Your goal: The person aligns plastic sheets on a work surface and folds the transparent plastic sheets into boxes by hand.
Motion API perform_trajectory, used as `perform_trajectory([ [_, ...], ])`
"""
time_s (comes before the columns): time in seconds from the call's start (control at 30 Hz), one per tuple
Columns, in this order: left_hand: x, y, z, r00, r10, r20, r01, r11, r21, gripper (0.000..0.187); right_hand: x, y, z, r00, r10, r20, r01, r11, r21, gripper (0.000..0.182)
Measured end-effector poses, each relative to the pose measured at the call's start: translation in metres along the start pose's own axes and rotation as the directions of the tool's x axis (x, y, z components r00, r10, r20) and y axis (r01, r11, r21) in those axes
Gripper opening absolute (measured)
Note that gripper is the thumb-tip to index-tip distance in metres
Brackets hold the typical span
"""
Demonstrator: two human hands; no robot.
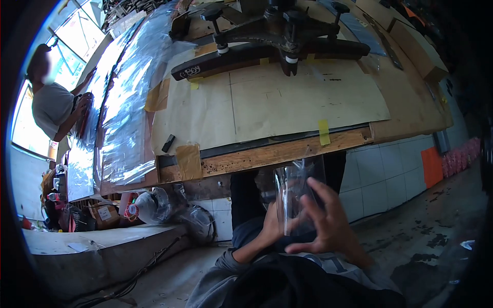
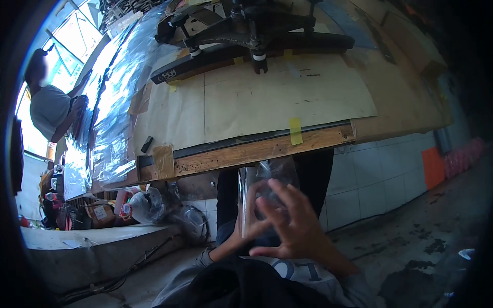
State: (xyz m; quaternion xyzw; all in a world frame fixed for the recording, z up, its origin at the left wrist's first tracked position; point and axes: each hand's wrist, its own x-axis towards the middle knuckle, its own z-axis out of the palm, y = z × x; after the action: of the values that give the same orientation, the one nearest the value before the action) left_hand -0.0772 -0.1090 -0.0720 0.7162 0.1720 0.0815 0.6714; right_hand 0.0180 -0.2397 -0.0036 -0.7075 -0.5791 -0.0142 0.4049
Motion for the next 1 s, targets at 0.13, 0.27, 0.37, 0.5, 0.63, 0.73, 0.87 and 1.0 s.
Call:
perform_trajectory([
  [0.13, -0.001, -0.002, 0.006, 0.981, 0.164, -0.101, -0.165, 0.986, -0.001, 0.071, 0.000, 0.006, 0.014, 0.982, -0.005, -0.188, 0.007, 1.000, 0.008, 0.031],
  [0.27, -0.005, 0.005, -0.014, 0.974, 0.190, -0.120, -0.223, 0.879, -0.422, 0.046, 0.035, 0.004, -0.010, 0.757, 0.430, -0.491, -0.079, 0.807, 0.585, 0.018],
  [0.37, -0.015, -0.002, -0.025, 0.945, 0.234, -0.229, -0.326, 0.729, -0.602, 0.025, 0.065, 0.022, -0.028, 0.669, 0.526, -0.526, -0.175, 0.798, 0.576, 0.019],
  [0.5, -0.019, -0.002, -0.030, 0.956, 0.177, -0.233, -0.292, 0.646, -0.705, 0.024, 0.104, 0.064, -0.029, 0.716, 0.539, -0.444, -0.384, 0.835, 0.394, 0.026],
  [0.63, 0.003, -0.018, -0.033, 0.951, 0.293, -0.104, -0.294, 0.741, -0.604, 0.018, 0.125, 0.107, -0.008, 0.717, 0.654, -0.242, -0.569, 0.749, 0.340, 0.027],
  [0.73, 0.008, -0.019, -0.035, 0.930, 0.342, -0.135, -0.359, 0.923, -0.137, 0.027, 0.124, 0.102, -0.006, 0.692, 0.653, -0.309, -0.562, 0.755, 0.337, 0.022],
  [0.87, 0.011, -0.011, -0.028, 0.770, 0.592, -0.238, -0.386, 0.729, 0.565, 0.024, 0.123, 0.108, -0.005, 0.722, 0.626, -0.294, -0.575, 0.780, 0.249, 0.028],
  [1.0, 0.020, -0.005, -0.025, 0.568, 0.761, -0.314, -0.223, 0.509, 0.831, 0.024, 0.120, 0.103, 0.011, 0.762, 0.405, -0.505, -0.515, 0.852, -0.094, 0.042],
])
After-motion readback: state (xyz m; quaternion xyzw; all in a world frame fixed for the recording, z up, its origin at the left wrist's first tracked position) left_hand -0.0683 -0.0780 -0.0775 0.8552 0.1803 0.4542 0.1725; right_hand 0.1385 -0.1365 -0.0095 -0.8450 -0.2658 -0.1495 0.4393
